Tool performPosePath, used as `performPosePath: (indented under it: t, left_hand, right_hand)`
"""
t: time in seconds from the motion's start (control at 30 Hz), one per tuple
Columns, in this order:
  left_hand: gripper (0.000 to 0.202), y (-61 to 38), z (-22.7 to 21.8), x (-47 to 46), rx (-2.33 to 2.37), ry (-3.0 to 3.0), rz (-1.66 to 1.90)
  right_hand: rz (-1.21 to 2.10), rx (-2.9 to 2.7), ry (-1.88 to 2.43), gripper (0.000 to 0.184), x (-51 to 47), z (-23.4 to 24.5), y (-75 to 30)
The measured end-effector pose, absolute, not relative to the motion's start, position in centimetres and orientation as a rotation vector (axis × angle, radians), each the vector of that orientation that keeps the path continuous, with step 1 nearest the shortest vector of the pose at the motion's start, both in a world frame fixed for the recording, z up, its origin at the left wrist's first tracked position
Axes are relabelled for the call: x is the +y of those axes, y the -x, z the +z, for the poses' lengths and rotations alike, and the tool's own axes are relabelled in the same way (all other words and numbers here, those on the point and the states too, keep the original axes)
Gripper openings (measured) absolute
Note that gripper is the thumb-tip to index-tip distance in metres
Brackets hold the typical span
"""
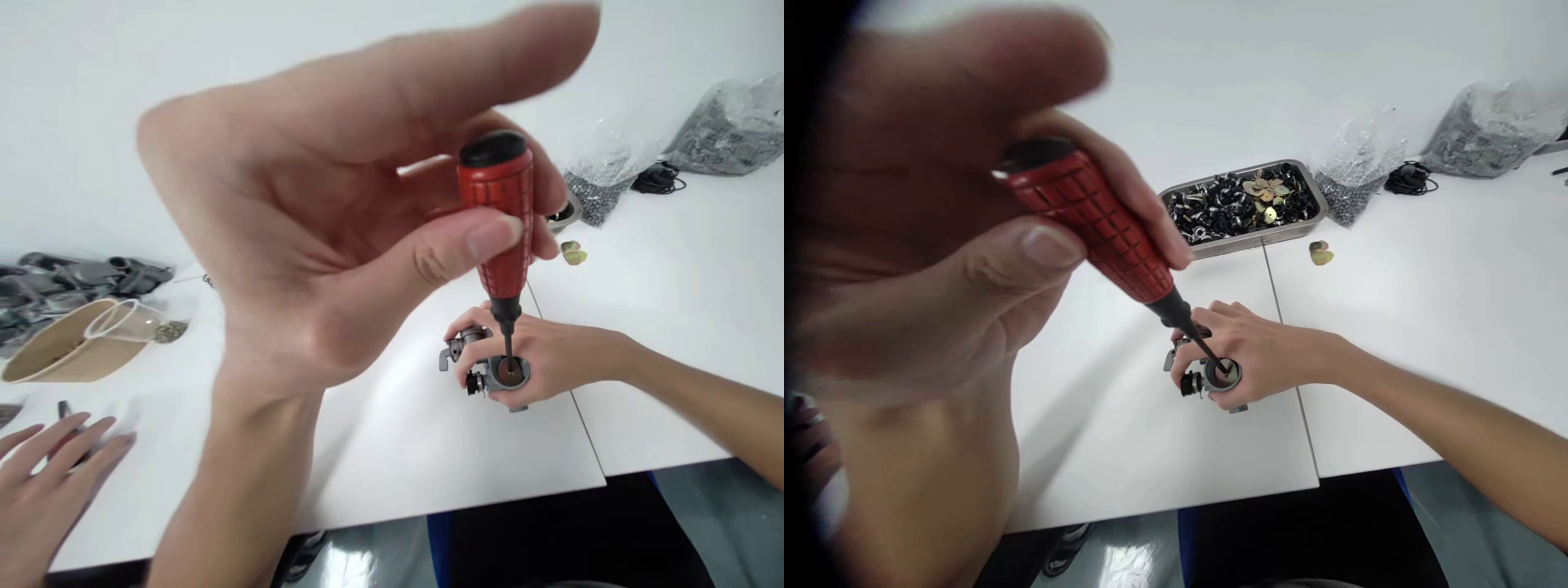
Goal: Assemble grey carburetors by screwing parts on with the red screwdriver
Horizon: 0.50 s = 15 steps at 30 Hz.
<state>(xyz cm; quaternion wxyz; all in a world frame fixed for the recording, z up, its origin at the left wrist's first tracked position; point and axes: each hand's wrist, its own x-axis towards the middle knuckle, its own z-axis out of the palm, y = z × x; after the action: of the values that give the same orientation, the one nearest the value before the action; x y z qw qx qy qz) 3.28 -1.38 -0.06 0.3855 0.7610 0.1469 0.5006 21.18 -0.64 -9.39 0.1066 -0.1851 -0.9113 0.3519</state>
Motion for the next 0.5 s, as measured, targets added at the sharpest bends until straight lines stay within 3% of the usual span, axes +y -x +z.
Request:
performPosePath:
  t: [0.27,0.4,0.5]
  left_hand:
    - [0.053,-3.4,-0.7,-1.7,0.255,-2.134,1.345]
    - [0.06,-4.3,0.7,-2.4,0.387,-2.081,1.196]
    - [0.053,-4.3,1.2,-2.5,0.481,-2.068,1.144]
  right_hand:
    - [1.039,-2.697,0.564,0.028,-0.6,-9.3,-21.1]
    - [1.025,-2.692,0.549,0.027,-0.6,-9.3,-21.1]
    - [1.021,-2.689,0.583,0.029,-0.7,-9.3,-21.1]
